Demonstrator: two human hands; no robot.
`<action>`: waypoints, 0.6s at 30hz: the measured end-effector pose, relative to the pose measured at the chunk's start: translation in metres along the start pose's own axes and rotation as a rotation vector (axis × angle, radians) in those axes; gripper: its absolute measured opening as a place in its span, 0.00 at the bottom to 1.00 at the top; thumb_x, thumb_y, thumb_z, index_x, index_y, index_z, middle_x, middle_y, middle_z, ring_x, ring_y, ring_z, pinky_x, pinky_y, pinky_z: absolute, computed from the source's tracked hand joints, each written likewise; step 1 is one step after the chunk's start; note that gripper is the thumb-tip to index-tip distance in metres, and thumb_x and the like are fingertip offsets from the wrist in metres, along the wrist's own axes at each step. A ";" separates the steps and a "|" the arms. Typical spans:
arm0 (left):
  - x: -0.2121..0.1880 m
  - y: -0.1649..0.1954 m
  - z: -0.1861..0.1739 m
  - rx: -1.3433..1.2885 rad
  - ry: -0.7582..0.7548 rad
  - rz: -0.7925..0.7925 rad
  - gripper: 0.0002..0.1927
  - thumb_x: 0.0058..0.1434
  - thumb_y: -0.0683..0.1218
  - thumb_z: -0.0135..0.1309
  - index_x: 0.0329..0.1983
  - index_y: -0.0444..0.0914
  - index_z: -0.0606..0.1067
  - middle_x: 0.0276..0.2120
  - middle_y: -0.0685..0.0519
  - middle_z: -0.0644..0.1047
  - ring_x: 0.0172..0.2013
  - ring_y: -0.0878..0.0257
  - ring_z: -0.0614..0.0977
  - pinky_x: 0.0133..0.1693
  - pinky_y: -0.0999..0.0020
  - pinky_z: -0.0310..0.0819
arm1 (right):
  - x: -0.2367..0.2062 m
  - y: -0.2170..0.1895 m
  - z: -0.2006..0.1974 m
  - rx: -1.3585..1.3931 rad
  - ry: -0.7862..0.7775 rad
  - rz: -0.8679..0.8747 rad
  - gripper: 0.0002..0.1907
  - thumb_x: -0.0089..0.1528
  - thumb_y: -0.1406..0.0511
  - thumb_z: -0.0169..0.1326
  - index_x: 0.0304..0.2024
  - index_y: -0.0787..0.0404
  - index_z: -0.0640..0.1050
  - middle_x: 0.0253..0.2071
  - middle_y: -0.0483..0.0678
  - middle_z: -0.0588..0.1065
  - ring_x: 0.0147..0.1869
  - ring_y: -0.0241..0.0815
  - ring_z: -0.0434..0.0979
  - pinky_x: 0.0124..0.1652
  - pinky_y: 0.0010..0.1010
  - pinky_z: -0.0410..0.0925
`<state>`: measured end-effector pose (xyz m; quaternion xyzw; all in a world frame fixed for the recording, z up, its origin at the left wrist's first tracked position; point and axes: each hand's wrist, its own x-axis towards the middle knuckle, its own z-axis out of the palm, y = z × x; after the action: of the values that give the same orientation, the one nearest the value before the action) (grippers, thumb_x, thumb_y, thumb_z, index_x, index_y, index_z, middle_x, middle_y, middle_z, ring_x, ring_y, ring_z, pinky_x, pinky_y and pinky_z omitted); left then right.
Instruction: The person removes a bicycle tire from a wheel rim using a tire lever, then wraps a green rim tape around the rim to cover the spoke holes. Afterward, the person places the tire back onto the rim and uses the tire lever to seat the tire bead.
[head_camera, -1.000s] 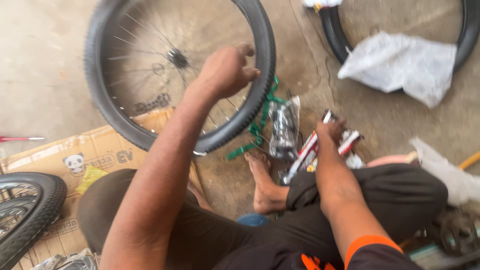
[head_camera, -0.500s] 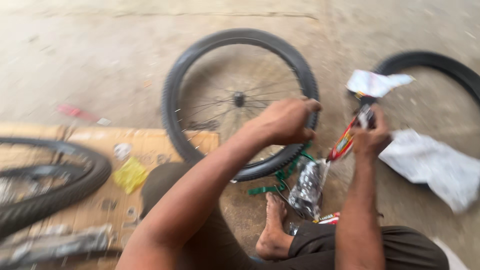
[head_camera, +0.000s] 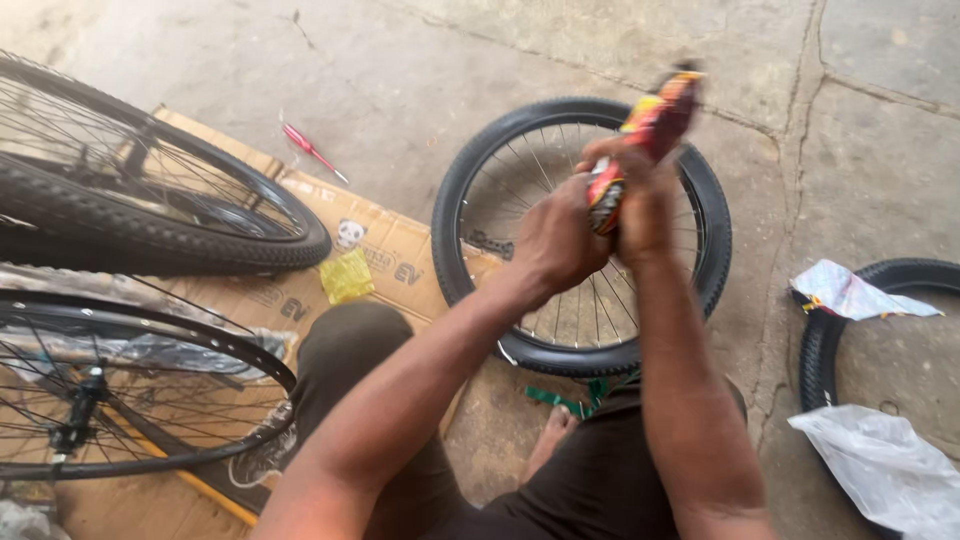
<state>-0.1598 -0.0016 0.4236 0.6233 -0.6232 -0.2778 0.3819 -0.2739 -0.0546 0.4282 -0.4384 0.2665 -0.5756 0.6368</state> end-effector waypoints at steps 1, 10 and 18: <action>-0.003 -0.005 -0.005 0.023 0.041 0.061 0.24 0.56 0.46 0.59 0.54 0.33 0.69 0.45 0.37 0.79 0.45 0.43 0.82 0.47 0.50 0.76 | 0.003 0.010 0.010 -0.109 0.002 -0.129 0.18 0.63 0.65 0.61 0.51 0.63 0.69 0.38 0.53 0.76 0.41 0.44 0.78 0.46 0.35 0.74; -0.005 -0.070 -0.020 -0.044 -0.066 -0.034 0.27 0.49 0.46 0.60 0.53 0.36 0.71 0.42 0.36 0.80 0.46 0.39 0.81 0.49 0.49 0.75 | 0.040 0.026 -0.007 0.447 0.105 -0.009 0.25 0.58 0.56 0.63 0.51 0.63 0.72 0.39 0.56 0.78 0.42 0.53 0.81 0.46 0.50 0.77; -0.003 -0.110 -0.017 0.083 -0.188 -0.128 0.29 0.46 0.58 0.57 0.48 0.37 0.77 0.38 0.40 0.83 0.42 0.45 0.84 0.44 0.50 0.78 | 0.079 0.123 -0.047 0.419 -0.168 0.149 0.22 0.69 0.60 0.56 0.58 0.70 0.70 0.47 0.53 0.75 0.51 0.48 0.78 0.56 0.42 0.74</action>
<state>-0.0842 -0.0038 0.3423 0.6484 -0.6262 -0.3328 0.2770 -0.2368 -0.1484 0.3127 -0.3222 0.1188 -0.5311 0.7746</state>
